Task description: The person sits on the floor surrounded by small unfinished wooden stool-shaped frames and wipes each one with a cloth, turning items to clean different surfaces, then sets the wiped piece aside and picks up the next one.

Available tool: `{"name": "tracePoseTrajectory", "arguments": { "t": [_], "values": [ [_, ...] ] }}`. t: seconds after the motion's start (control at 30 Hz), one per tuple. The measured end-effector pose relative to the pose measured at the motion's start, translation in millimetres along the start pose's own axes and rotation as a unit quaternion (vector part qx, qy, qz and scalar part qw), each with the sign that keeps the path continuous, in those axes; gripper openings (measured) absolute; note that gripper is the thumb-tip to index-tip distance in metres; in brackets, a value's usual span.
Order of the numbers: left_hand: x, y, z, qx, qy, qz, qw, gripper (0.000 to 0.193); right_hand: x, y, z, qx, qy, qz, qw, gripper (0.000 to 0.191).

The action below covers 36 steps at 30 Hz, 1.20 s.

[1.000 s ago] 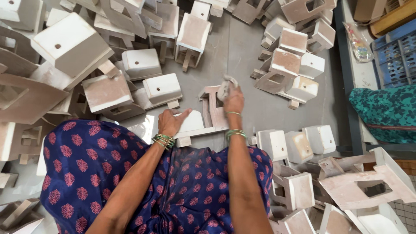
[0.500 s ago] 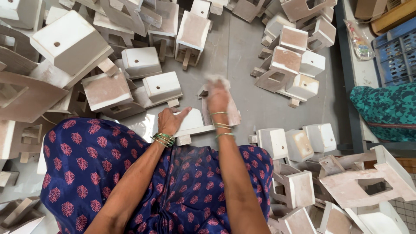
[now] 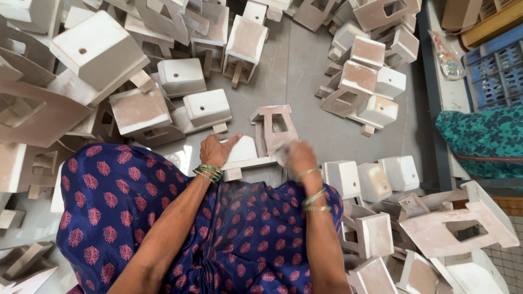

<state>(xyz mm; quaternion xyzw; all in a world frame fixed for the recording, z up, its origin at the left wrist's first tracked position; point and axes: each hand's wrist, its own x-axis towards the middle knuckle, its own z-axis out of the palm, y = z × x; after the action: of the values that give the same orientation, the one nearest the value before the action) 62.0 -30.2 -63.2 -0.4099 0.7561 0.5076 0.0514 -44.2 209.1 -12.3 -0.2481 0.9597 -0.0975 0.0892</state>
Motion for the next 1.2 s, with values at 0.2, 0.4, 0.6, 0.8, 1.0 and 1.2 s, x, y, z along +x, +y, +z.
{"name": "tracePoseTrajectory", "arguments": {
  "t": [0.2, 0.4, 0.6, 0.8, 1.0, 1.2],
  "values": [
    [2, -2, 0, 0.0, -0.006, 0.011, 1.0, 0.076, 84, 6, 0, 0.067, 0.234, -0.048, 0.969, 0.05],
    [2, -3, 4, -0.027, 0.007, -0.009, 1.0, 0.075, 61, -11, 20, 0.026, 0.143, -0.008, 0.989, 0.049],
    [1, -2, 5, -0.013, 0.021, 0.003, 1.0, 0.076, -15, 6, 21, 0.002, 0.079, 0.025, 0.997, 0.042],
    [3, -1, 3, -0.012, 0.001, -0.001, 1.0, 0.08, -12, 28, 20, 0.123, 0.266, 0.017, 0.956, 0.032],
    [1, 2, -1, 0.001, 0.005, 0.001, 1.0, 0.078, 5, -36, 65, -0.003, 0.233, -0.12, 0.965, 0.037],
    [-1, 1, -1, -0.001, 0.015, 0.009, 1.0, 0.079, 7, 7, 51, -0.064, 0.207, -0.072, 0.973, 0.044]
  ]
}}
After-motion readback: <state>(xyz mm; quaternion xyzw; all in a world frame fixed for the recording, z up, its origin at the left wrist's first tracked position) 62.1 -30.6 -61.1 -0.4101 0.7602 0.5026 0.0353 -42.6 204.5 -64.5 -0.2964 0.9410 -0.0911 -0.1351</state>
